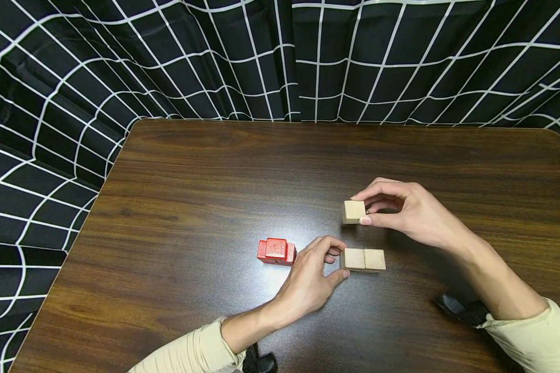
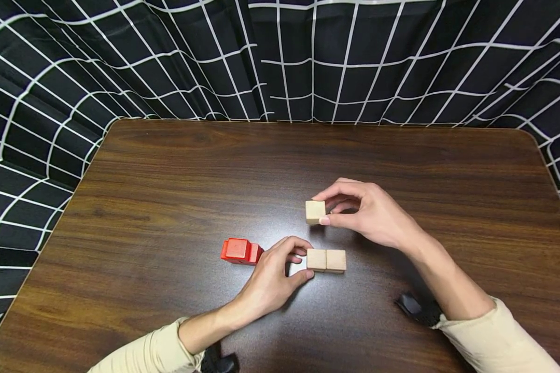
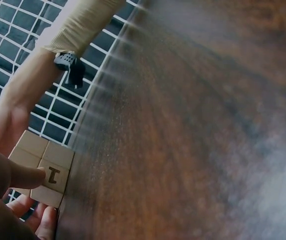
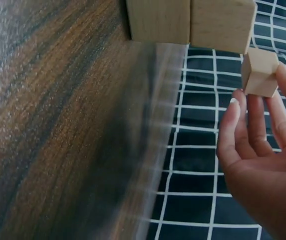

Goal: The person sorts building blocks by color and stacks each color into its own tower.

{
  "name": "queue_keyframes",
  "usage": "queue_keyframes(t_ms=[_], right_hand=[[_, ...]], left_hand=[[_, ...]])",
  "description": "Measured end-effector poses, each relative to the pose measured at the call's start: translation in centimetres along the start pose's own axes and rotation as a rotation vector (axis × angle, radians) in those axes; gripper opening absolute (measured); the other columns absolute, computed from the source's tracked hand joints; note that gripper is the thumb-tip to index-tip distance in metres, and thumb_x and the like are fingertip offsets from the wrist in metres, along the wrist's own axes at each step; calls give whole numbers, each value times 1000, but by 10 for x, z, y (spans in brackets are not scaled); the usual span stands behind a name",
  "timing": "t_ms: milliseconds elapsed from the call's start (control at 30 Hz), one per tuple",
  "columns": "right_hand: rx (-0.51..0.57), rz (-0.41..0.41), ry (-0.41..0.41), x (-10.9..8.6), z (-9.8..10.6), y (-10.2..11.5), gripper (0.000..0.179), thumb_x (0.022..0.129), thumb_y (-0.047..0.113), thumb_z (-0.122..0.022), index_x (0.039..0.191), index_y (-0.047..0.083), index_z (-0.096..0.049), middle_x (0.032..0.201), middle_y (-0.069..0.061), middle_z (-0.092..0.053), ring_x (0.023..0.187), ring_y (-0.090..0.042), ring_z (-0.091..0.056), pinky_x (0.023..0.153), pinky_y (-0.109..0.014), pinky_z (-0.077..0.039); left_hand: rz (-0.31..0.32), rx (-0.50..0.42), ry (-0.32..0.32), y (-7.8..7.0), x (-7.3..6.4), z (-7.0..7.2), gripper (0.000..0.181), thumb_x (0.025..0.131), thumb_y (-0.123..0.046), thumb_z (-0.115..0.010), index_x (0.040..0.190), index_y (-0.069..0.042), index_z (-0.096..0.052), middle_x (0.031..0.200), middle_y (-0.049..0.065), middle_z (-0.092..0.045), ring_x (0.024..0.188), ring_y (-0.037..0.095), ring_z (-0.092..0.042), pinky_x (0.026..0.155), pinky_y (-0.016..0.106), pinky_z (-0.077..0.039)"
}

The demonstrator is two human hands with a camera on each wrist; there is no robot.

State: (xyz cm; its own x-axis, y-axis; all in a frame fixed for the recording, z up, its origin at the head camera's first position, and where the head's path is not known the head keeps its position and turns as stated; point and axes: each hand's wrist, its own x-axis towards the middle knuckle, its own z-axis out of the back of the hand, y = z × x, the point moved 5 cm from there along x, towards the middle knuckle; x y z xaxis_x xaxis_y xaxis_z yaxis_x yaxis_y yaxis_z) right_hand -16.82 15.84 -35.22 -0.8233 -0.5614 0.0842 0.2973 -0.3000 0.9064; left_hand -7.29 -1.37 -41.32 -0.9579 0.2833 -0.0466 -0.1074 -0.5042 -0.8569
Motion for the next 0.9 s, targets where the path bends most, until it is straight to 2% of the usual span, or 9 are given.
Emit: queue_keyframes(t_ms=[467, 700, 900], right_hand=[[3, 95, 29, -21, 2, 7, 41, 74, -8, -82, 110, 10, -71, 102, -5, -65, 92, -15, -62, 83, -22, -56], [58, 90, 56, -28, 0, 6, 41, 75, -10, -80, 110, 8, -70, 102, -8, -63, 93, -16, -63, 85, -24, -56], [44, 50, 85, -37, -4, 4, 39, 77, -6, -80, 111, 11, -70, 104, -5, -64, 95, -16, -64, 86, -23, -55]], left_hand=[[6, 16, 1, 0, 0, 0, 40, 84, -15, -80, 119, -21, -62, 117, -7, -63, 99, 4, -61, 88, 20, -50], [-10, 14, -5, 0, 0, 0, 40, 84, -14, -80, 118, -20, -62, 117, -7, -63, 98, 5, -61, 88, 18, -50], [-16, 14, -8, 0, 0, 1, 40, 83, -13, -81, 118, -19, -62, 116, -6, -63, 97, 5, -62, 88, 18, -50]])
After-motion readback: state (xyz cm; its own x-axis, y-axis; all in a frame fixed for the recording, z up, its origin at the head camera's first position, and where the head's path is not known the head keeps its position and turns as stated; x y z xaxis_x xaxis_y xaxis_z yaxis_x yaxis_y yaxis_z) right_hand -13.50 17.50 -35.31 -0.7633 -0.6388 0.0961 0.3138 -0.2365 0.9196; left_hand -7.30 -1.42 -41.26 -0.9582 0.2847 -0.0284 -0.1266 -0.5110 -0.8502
